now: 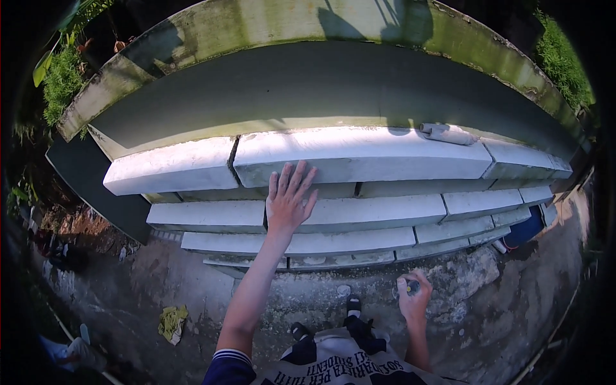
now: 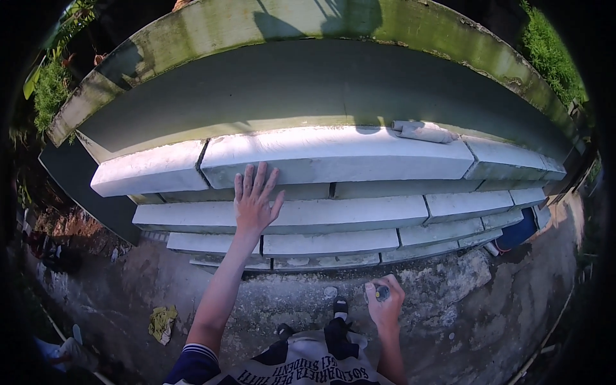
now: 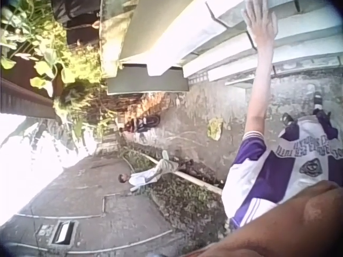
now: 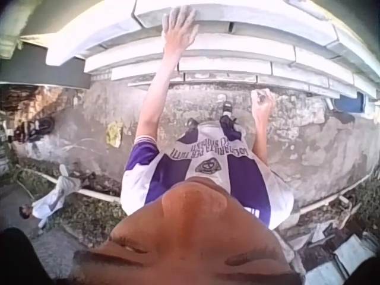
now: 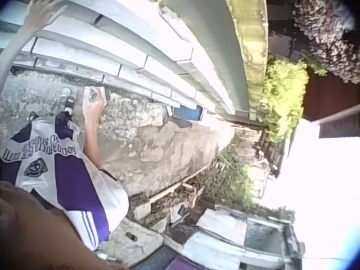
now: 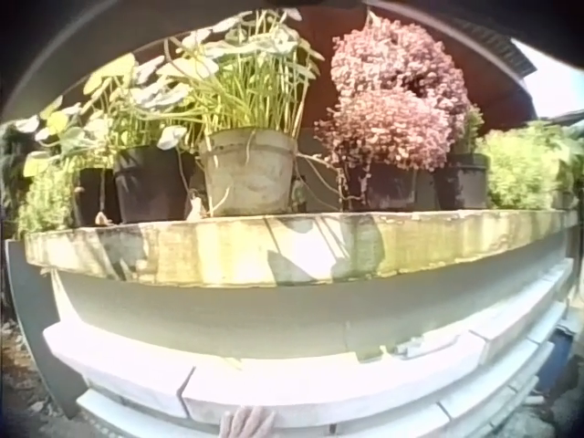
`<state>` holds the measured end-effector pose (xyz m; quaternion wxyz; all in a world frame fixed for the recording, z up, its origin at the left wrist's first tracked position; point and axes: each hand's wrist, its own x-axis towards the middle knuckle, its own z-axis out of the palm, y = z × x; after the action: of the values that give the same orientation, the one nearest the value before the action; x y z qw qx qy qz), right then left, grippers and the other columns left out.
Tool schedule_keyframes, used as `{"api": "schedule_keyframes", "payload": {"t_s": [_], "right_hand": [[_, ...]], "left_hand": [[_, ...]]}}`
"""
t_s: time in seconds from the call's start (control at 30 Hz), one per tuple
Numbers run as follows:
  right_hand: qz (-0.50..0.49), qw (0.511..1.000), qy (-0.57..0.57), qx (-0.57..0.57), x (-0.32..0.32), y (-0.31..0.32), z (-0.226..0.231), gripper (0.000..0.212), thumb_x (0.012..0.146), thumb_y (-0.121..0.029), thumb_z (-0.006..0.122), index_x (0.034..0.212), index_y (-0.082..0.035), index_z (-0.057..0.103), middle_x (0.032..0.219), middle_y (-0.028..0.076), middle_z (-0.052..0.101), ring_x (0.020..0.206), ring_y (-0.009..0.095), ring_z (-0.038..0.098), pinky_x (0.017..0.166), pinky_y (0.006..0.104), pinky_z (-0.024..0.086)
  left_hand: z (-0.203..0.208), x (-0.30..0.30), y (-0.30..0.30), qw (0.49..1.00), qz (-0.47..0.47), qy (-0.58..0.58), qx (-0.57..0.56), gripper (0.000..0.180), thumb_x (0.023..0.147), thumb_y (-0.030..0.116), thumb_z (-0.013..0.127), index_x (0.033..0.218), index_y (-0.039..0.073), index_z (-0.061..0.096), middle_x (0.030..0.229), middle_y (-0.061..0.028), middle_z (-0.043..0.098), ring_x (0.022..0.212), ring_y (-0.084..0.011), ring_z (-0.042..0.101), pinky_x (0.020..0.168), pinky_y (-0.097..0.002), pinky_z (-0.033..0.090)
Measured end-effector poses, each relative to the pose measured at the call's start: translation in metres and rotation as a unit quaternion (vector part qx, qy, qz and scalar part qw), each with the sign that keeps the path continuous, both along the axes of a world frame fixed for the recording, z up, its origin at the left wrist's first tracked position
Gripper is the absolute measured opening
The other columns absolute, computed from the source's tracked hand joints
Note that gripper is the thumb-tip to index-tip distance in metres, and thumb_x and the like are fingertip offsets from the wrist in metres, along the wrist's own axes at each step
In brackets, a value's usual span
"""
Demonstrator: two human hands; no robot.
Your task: Scraping and cleaning the gaps and surfaces of a decorative concrete wall using a scraper and a utility knife.
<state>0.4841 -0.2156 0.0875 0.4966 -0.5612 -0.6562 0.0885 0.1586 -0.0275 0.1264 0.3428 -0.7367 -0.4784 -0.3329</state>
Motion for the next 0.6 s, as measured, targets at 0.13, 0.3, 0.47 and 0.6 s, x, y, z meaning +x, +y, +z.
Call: {"api": "schedule_keyframes", "payload": {"t_s": [0.13, 0.3, 0.47, 0.6], "right_hand": [[0.002, 0.873, 0.431, -0.229, 0.007, -0.014, 0.003, 0.021, 0.099, -0.009, 0.062, 0.081, 0.002, 0.065, 0.082, 0.004, 0.063, 0.058, 0.012, 0.063, 0.047, 0.0239, 0.049], [0.049, 0.924, 0.354, -0.133, -0.01, 0.0, 0.028, 0.009, 0.09, 0.0, 0.071, 0.087, 0.008, 0.067, 0.089, 0.008, 0.063, 0.067, 0.014, 0.066, 0.053, 0.0254, 0.054], [0.078, 0.984, 0.157, -0.01, -0.031, 0.012, 0.059, 0.02, 0.072, 0.003, 0.083, 0.089, 0.005, 0.071, 0.094, 0.007, 0.065, 0.083, 0.014, 0.065, 0.072, 0.0271, 0.054], [0.1, 0.969, 0.225, 0.012, -0.049, 0.022, 0.07, 0.024, 0.069, 0.004, 0.084, 0.089, 0.003, 0.072, 0.095, 0.008, 0.066, 0.085, 0.015, 0.064, 0.079, 0.0294, 0.051]], "left_hand": [[-0.015, -0.007, -0.036, 0.984, 0.083, -0.152, -0.045, 0.076, 0.096, 0.038, 0.059, 0.16, 0.013, 0.029, 0.168, -0.0159, 0.021, 0.156, -0.0357, 0.014, 0.125, -0.0523, 0.01], [-0.006, -0.013, -0.074, 0.98, 0.032, -0.192, -0.045, 0.081, 0.09, 0.027, 0.063, 0.159, 0.003, 0.027, 0.165, -0.0236, 0.024, 0.154, -0.0417, 0.02, 0.123, -0.0517, 0.016], [0.061, -0.074, -0.054, 0.971, 0.041, -0.21, 0.109, 0.071, 0.091, 0.021, 0.061, 0.156, 0.007, 0.036, 0.163, -0.0213, 0.031, 0.153, -0.0385, 0.026, 0.12, -0.0501, 0.023], [0.1, -0.124, -0.028, 0.979, 0.044, -0.177, 0.091, 0.063, 0.092, 0.02, 0.059, 0.153, 0.012, 0.043, 0.162, -0.0168, 0.036, 0.151, -0.0352, 0.032, 0.118, -0.0476, 0.028]]}}
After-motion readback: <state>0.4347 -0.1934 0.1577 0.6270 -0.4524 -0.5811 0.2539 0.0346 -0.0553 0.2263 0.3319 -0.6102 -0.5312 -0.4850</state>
